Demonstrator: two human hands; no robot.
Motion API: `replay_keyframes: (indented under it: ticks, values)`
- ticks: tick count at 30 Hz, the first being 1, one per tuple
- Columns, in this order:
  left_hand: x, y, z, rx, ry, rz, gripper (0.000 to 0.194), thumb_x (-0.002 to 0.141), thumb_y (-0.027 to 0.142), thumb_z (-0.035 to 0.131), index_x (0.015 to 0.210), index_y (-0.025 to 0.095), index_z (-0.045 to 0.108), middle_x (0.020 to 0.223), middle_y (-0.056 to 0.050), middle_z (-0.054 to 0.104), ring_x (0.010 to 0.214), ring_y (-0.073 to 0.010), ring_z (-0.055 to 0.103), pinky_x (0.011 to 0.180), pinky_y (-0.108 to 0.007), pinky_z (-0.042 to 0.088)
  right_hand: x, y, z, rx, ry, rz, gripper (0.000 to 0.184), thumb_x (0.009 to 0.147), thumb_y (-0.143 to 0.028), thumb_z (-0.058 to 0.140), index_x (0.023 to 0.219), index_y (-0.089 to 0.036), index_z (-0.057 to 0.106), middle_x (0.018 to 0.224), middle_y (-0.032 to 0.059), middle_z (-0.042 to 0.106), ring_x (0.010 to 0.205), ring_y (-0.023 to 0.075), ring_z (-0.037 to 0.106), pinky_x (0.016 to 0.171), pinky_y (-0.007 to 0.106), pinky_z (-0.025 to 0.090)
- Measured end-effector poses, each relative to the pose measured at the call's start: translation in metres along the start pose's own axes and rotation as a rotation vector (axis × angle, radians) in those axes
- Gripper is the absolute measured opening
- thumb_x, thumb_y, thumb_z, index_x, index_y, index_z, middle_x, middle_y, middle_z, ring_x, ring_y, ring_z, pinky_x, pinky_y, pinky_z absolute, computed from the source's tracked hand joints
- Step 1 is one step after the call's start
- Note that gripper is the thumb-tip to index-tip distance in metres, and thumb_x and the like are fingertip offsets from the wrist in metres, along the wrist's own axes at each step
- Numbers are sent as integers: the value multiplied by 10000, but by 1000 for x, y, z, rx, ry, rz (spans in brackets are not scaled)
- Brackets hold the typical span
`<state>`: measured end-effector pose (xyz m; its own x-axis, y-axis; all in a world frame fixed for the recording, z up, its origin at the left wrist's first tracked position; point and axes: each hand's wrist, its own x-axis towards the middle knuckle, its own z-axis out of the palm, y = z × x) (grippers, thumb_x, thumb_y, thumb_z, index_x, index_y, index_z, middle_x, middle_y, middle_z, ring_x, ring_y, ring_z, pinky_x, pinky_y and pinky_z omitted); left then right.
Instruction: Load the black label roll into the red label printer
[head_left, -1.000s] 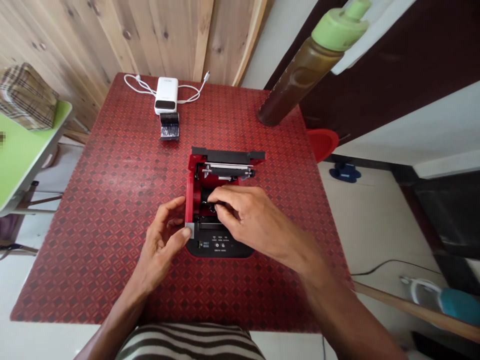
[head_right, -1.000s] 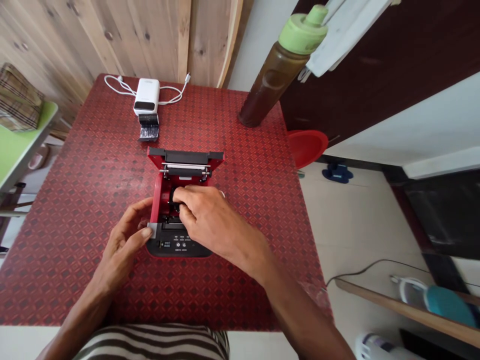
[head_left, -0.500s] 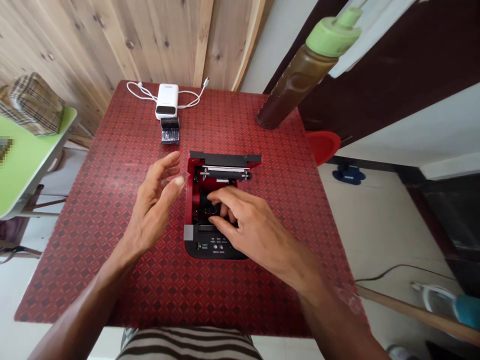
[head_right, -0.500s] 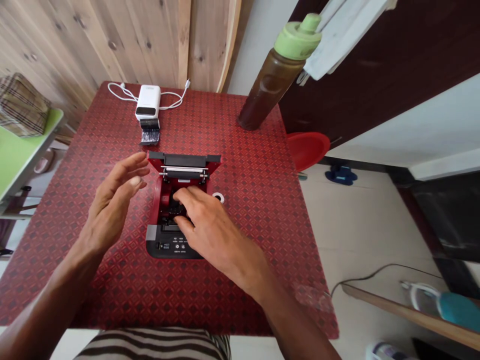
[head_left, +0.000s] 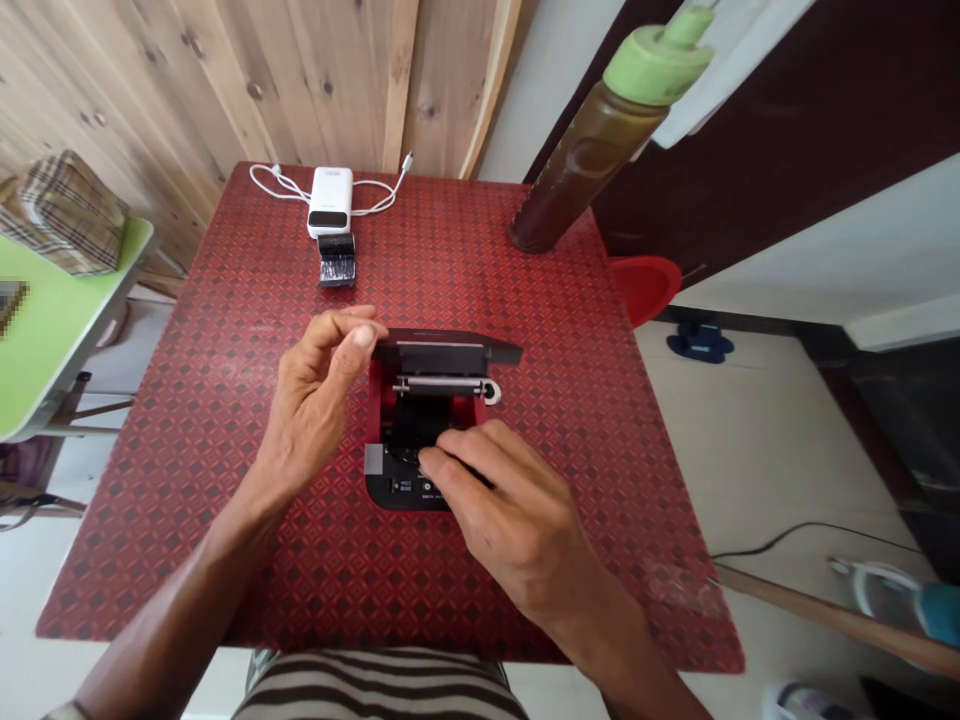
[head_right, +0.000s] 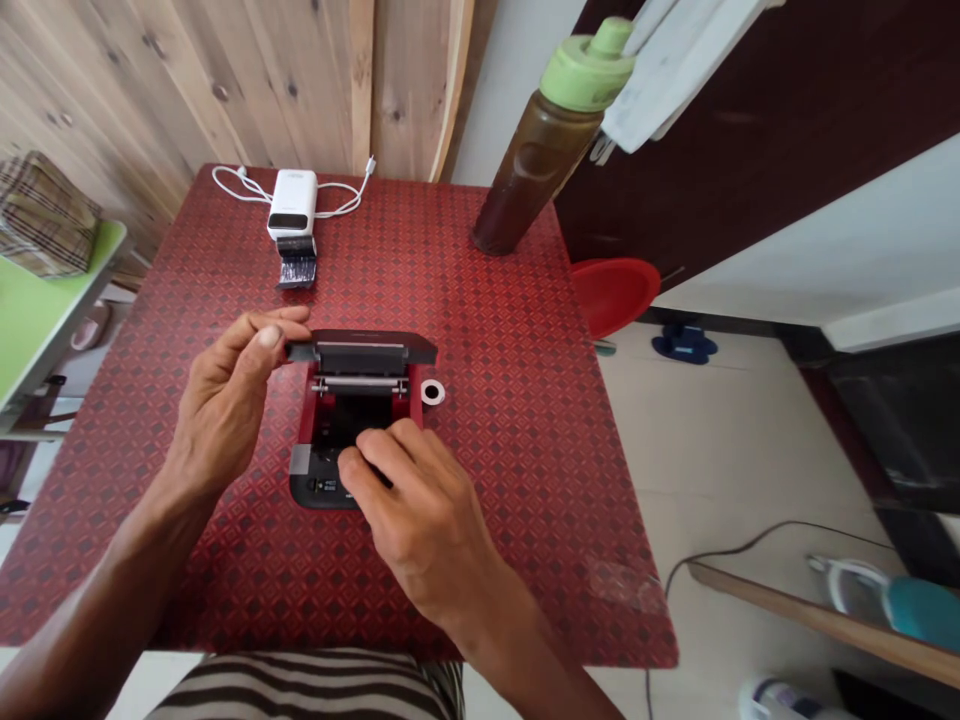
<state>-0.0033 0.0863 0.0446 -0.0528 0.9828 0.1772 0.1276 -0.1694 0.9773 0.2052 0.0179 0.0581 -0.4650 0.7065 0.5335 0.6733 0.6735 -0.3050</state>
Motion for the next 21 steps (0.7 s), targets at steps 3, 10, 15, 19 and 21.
replay_keyframes:
  ticks: [3,10,15,19,21]
  values:
    - [-11,0,2,-49,10,-72,192,1017,443,815,981,257,783,1388,-78,760,1496,-315,611,1195,-455,520,-9,-3,2,-9,51,-3,214,1097,-19,615,1059,-101,808,975,96,832,822,204,694,769,366,620]
    - [-50,-16,2,-241,-37,-332,615,949,433,884,1496,307,633,1550,-101,698,1492,-331,634,1249,-525,521,-22,0,4,7,65,22,184,1072,-10,658,1123,-125,792,1042,99,850,901,217,761,825,371,653]
    - [-59,-21,1,-281,-75,-416,638,967,460,865,1533,293,622,1579,-108,699,1491,-345,642,1266,-542,505,-22,2,4,14,62,36,190,1031,0,719,1155,-131,779,1048,95,854,924,231,749,845,380,641]
    - [-58,-21,2,-317,-94,-422,647,967,456,864,1543,280,627,1664,-105,644,1556,-344,587,1306,-528,469,-20,3,-1,-18,55,100,294,1080,-144,746,1372,-129,716,1197,114,869,1135,278,776,1004,436,599]
    - [-58,-21,2,-333,-107,-431,649,975,446,857,1557,282,622,1700,-101,615,1573,-344,574,1309,-521,469,-20,4,-3,-24,48,148,351,1106,-203,725,1445,-131,666,1218,123,869,1186,287,783,1034,450,580]
